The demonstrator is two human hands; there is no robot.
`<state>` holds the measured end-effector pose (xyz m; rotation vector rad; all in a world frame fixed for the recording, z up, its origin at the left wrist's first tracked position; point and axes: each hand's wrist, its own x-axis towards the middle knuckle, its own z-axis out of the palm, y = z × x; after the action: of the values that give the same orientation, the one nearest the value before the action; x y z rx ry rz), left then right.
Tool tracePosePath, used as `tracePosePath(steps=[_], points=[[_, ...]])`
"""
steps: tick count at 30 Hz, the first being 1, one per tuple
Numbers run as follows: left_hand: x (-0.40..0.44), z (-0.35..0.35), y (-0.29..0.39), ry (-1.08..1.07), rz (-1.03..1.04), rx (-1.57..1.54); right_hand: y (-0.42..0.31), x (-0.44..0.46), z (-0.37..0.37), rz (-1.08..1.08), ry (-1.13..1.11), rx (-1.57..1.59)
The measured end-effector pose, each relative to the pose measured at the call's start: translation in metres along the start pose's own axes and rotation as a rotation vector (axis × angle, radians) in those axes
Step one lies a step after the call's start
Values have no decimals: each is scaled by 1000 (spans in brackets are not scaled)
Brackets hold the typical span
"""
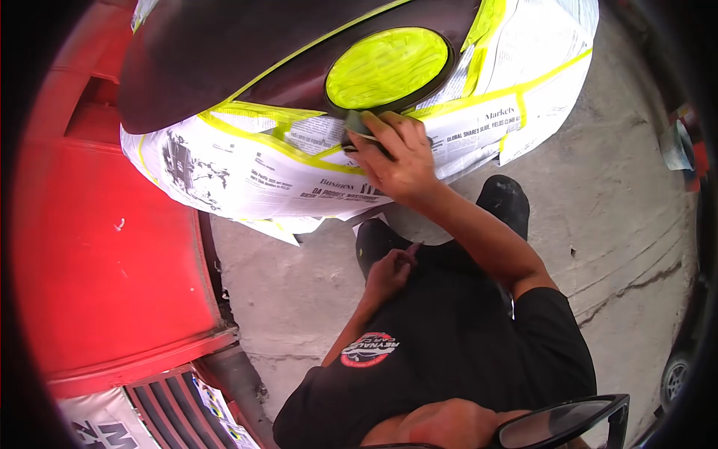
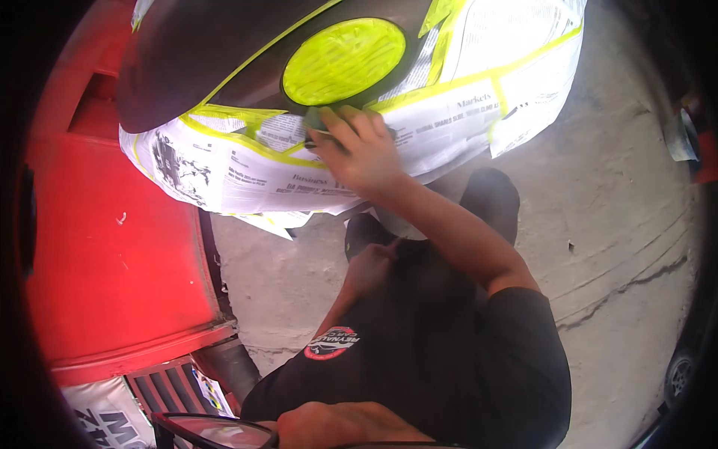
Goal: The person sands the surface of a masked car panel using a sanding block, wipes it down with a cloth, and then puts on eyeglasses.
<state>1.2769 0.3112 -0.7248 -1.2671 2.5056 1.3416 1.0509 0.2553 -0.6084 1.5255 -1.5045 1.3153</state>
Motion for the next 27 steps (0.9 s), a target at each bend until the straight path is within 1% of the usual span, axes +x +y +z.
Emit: tracePosePath(steps=[1,2,5,6,8,10,12,13,14,15,16,17,18,19,21,22,23,25,26,27], points=[[0,0,-1,-5,34,-9,-4,5,2,17,-3,27],[-1,1,-2,-10,64,-22,-6,8,13,-5,71,27],[-4,-6,15,10,53,29,-8,5,-2,45,70,107],[-5,-12,23,8,47,41,-6,-5,-19,53,28,129],[-6,-26,51,209,36,-128,11,-42,-47,103,34,154],[-8,-52,83,368,117,-424,20,-87,-80,278,-57,58],[-5,-86,92,433,174,-394,23,-128,-110,443,-146,-44],[3,-92,106,660,322,-458,23,-145,-123,495,-155,-86],[13,-102,115,870,500,-313,23,-159,-132,547,-162,-130],[20,-115,127,979,554,-247,22,-170,-138,552,-161,-122],[38,-130,121,1190,621,125,22,-180,-142,594,-155,-154],[49,-146,141,1214,784,373,21,-186,-145,636,-152,-185],[59,-156,162,1158,756,506,20,-188,-146,653,-156,-170],[75,-159,163,1157,756,514,20,-187,-146,657,-152,-164],[104,-162,156,1168,924,804,21,-179,-146,679,-180,-147],[112,-159,153,1220,966,761,23,-174,-147,679,-169,-145],[116,-158,149,1221,977,765,25,-169,-148,686,-161,-165],[111,-152,153,1118,951,737,26,-167,-150,691,-163,-180],[120,-152,159,1053,1086,485,28,-167,-152,702,-146,-182],[120,-146,159,1059,1082,484,29,-168,-153,712,-131,-184]])
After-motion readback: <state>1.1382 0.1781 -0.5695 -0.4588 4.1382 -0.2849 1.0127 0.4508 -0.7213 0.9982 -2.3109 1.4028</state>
